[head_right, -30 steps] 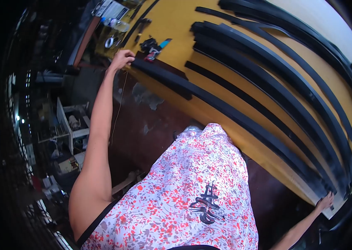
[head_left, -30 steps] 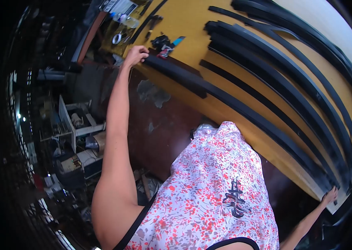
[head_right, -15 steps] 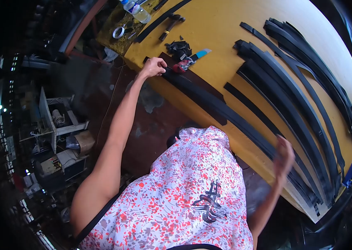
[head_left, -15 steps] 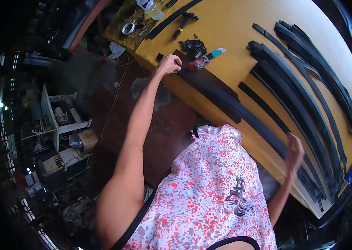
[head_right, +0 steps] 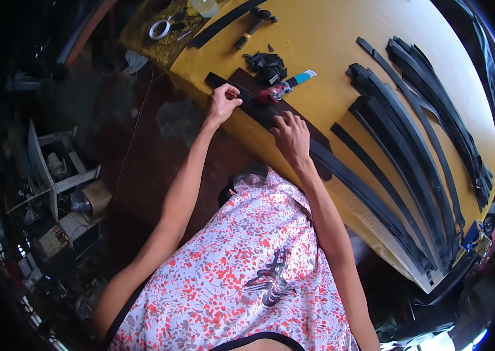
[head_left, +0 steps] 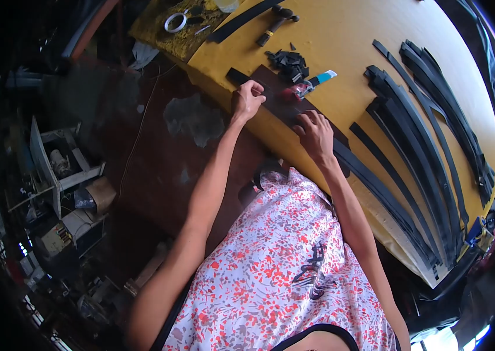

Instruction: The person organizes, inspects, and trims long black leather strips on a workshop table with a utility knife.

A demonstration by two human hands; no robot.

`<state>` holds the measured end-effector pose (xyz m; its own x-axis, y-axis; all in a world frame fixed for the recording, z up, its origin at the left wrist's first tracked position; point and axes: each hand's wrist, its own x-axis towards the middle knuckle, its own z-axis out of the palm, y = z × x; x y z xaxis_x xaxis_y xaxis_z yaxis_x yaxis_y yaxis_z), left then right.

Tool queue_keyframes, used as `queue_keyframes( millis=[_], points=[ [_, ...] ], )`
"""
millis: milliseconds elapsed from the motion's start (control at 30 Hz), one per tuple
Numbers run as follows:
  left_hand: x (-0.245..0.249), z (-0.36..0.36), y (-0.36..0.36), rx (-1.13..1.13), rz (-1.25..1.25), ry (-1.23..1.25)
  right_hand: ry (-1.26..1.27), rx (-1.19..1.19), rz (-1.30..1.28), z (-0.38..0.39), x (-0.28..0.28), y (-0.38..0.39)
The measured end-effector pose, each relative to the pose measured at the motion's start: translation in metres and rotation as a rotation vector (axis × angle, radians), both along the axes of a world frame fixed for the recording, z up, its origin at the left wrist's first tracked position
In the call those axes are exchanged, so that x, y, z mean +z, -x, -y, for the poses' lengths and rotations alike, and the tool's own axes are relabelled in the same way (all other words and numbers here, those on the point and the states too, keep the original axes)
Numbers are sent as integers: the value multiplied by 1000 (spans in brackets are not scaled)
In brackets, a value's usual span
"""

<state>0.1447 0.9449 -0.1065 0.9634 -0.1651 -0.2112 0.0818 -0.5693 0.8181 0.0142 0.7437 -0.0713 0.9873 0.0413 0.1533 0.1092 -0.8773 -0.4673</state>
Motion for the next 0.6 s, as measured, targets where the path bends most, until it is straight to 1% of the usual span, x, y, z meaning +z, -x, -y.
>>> queue_keyframes(
  millis=[133,233,300,600],
  points=[
    [8,3,1,23,-45,30,-33,-21,32,3,1,2],
    [8,6,1,1,-34,-3,-24,-26,37,5,3,2],
    [5,5,2,57,-217,187,-25,-7,52,3,4,1],
    [7,-1,5,55,-224,325,-57,1,26,-2,6,-6]
  ],
)
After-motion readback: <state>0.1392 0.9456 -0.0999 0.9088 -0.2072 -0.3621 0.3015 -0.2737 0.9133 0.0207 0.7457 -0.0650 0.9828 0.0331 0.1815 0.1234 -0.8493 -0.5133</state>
